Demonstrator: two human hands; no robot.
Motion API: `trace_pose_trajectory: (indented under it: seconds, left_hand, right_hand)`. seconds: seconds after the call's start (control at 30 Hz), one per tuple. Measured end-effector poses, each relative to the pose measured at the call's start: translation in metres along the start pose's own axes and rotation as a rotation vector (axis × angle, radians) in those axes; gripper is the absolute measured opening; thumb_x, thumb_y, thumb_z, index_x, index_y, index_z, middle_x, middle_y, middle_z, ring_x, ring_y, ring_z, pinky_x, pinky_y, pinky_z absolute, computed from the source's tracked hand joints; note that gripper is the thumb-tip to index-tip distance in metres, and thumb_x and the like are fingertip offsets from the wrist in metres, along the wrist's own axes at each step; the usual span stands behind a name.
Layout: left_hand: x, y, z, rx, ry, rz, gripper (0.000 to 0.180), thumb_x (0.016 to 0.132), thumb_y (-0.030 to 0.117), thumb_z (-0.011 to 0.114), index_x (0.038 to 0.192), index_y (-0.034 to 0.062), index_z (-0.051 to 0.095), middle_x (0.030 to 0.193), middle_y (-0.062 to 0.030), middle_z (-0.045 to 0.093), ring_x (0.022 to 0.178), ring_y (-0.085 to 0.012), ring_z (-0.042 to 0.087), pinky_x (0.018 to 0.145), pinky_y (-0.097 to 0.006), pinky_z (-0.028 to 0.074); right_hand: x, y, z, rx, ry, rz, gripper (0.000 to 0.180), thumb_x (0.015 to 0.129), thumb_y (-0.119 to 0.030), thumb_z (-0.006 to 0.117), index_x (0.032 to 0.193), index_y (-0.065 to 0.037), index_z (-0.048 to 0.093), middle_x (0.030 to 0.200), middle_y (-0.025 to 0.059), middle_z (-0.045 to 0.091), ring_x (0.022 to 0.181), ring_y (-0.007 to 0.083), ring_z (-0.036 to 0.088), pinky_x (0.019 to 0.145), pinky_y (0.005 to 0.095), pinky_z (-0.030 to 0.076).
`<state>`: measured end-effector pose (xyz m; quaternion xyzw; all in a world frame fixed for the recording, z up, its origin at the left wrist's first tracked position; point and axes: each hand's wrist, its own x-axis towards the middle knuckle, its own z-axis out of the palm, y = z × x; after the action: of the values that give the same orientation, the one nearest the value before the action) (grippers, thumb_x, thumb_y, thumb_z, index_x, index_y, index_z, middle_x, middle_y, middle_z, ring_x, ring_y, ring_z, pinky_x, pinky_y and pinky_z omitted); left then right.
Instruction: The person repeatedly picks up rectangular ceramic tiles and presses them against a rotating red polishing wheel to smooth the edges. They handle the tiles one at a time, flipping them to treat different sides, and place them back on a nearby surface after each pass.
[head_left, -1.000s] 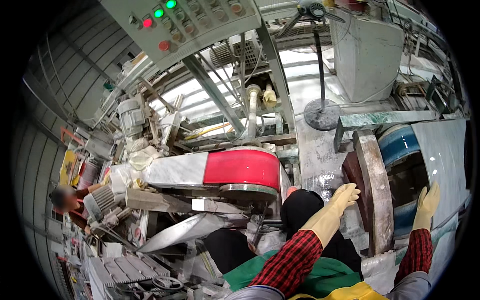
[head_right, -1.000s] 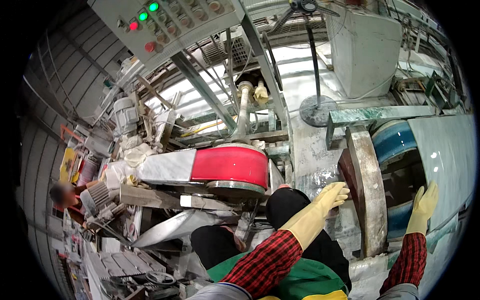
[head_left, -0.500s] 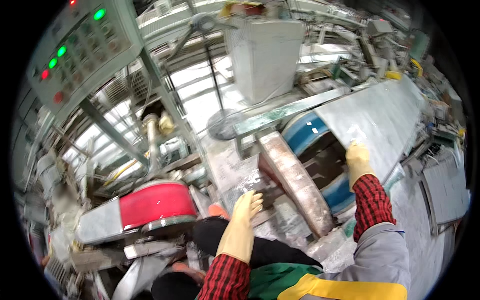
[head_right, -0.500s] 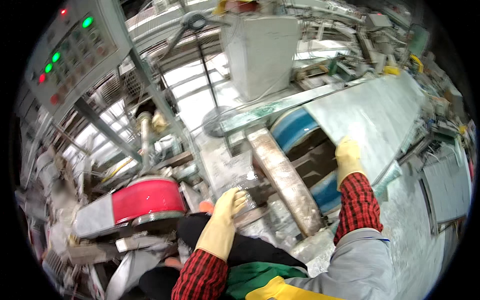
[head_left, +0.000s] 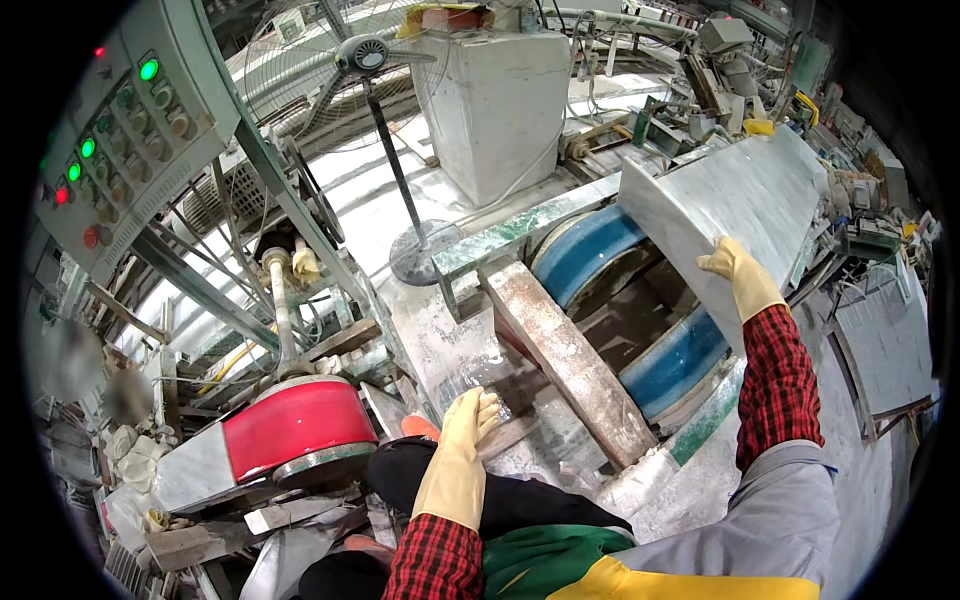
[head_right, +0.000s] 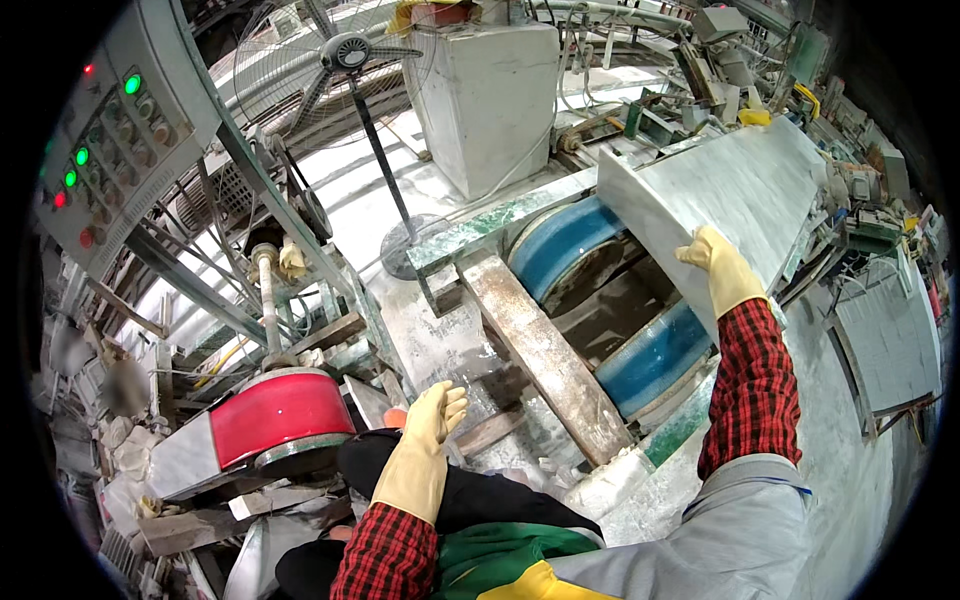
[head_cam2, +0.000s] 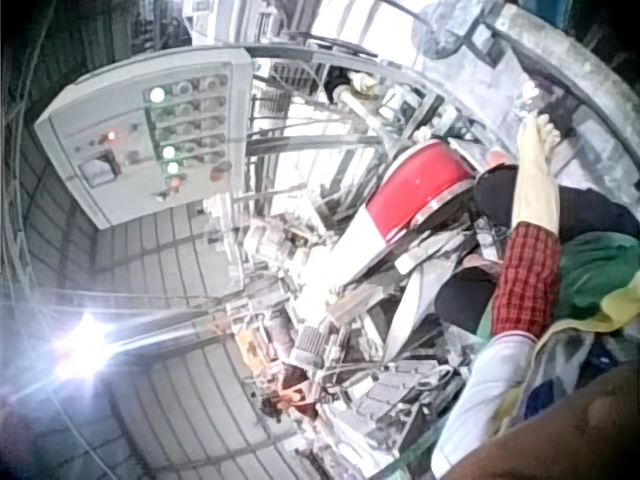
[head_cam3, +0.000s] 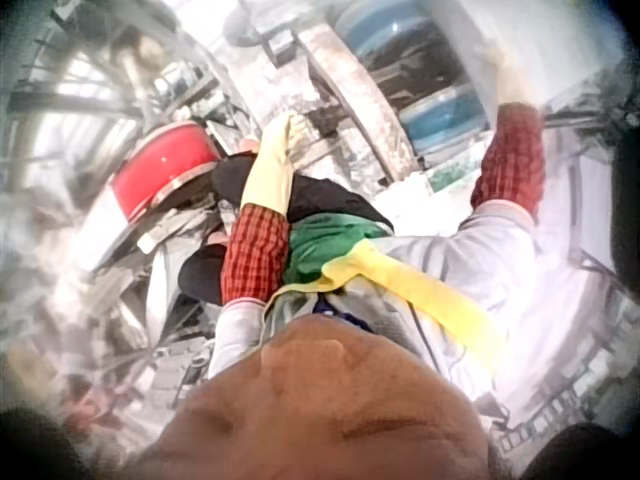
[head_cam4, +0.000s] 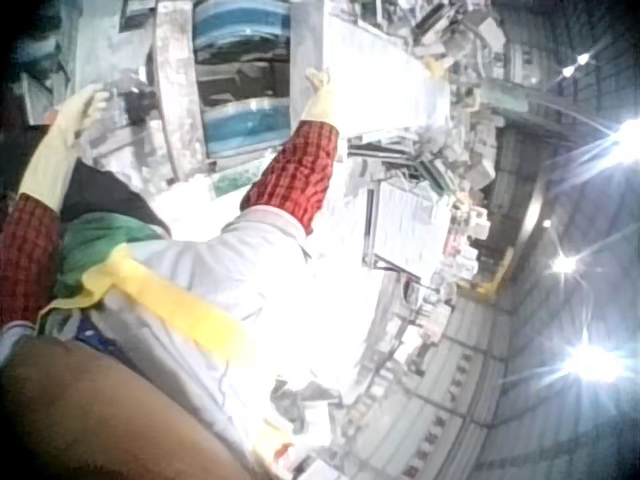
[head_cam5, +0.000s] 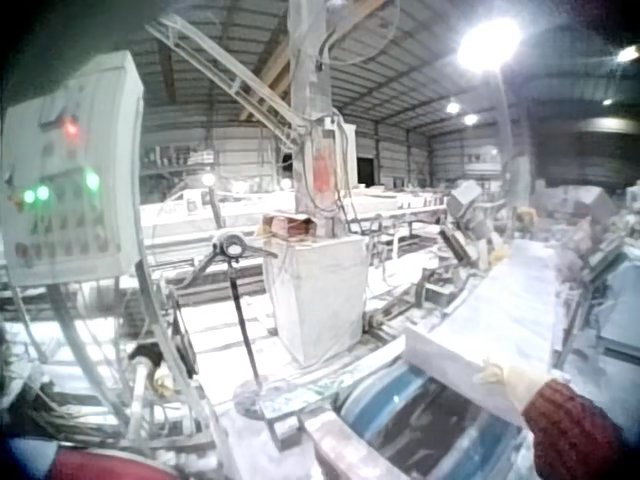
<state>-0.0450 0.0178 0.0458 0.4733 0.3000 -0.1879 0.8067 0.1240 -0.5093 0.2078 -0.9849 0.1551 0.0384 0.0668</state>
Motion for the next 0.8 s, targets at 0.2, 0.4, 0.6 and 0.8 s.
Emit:
trace_pose_trajectory:
  seconds: [0.2, 0.4, 0.6, 0.8]
  left_hand:
    - [-0.006, 0.007, 0.007, 0.014, 0.014, 0.011, 0.035, 0.096, 0.031, 0.058, 0.119, 0.0052, 0.056, 0.109, -0.0104, 0.069, 0.089, -0.0177, 0.067, 0.075, -0.03, 0.056]
    - [-0.007, -0.001, -0.004, -0.099, -0.234, 0.072, 0.046, 0.095, 0.039, 0.062, 0.127, 0.0064, 0.053, 0.124, -0.013, 0.063, 0.105, -0.0228, 0.064, 0.089, -0.034, 0.053]
    - [-0.084, 0.047, 0.043, -0.209, -0.475, 0.26, 0.095, 0.089, 0.051, 0.066, 0.156, 0.0074, 0.013, 0.154, -0.0164, 0.035, 0.139, -0.0369, 0.037, 0.11, -0.048, 0.037]
    - [-0.104, 0.107, 0.049, -0.444, -0.263, 0.471, 0.075, 0.093, 0.043, 0.065, 0.145, -0.0034, 0.036, 0.139, -0.0189, 0.051, 0.124, -0.03, 0.052, 0.104, -0.047, 0.041]
  right_hand:
    - [-0.01, -0.02, 0.01, -0.142, 0.024, 0.013, 0.04, 0.07, -0.028, 0.072, 0.097, 0.001, 0.07, 0.091, 0.0236, 0.07, 0.086, 0.035, 0.069, 0.073, 0.0441, 0.053]
    - [-0.034, -0.045, 0.021, -0.034, 0.121, -0.084, 0.032, 0.07, -0.015, 0.067, 0.098, -0.001, 0.069, 0.09, 0.0227, 0.07, 0.088, 0.037, 0.068, 0.073, 0.043, 0.054]
    - [-0.137, -0.175, 0.002, 0.601, -0.191, -0.318, 0.037, 0.073, -0.002, 0.065, 0.109, 0.001, 0.07, 0.09, 0.0143, 0.073, 0.079, 0.0203, 0.069, 0.072, 0.0324, 0.054]
    - [-0.223, -0.321, 0.018, -0.035, 0.206, -1.164, 0.044, 0.074, -0.008, 0.067, 0.117, -0.012, 0.06, 0.083, 0.0092, 0.068, 0.073, 0.0341, 0.066, 0.06, 0.0415, 0.053]
